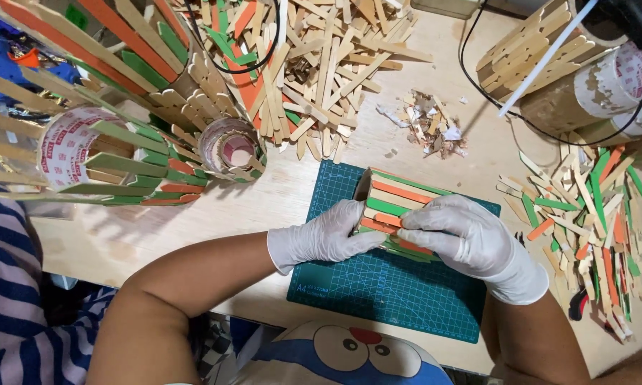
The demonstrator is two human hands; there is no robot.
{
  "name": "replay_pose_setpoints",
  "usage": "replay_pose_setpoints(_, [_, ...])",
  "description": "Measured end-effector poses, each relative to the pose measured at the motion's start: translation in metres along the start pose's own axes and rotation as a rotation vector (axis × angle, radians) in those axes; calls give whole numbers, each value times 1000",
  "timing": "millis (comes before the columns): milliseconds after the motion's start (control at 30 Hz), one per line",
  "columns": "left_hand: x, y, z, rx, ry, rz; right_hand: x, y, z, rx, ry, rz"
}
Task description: Trimming popsicle sticks with pliers and gluing them together to build a decorative structure using a hot glue gun.
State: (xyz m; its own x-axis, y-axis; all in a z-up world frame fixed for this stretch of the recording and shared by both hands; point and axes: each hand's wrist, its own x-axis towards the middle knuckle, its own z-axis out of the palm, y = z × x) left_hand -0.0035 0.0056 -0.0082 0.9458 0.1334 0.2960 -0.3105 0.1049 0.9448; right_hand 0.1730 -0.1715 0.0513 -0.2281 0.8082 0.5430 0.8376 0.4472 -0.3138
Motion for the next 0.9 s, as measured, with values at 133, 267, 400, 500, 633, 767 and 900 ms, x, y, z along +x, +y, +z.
replay_pose_setpoints(133, [1, -4, 1, -23, 0, -12, 2, -4, 0, -6, 1, 39])
replay_pose_setpoints(267, [-1, -7, 2, -34, 22, 2, 8, -6, 7, -9, 31, 78])
replay_pose_setpoints(400, [-3, -7, 3, -57, 30, 3, 9, -6, 10, 53, 43, 109])
replay_pose_setpoints(500, [-3, -10, 3, -26, 28, 19, 9, -6, 9, 27, 29, 110])
replay_pose_setpoints(633, [4, -2, 0, -43, -4, 6, 14, -6, 9, 60, 48, 101])
replay_pose_setpoints(767, [2, -10, -1, -72, -27, -6, 11, -7, 9, 77, 34, 108])
replay_pose_setpoints(900, [2, -7, -2, -88, -21, 10, 14, -6, 8, 68, 25, 97])
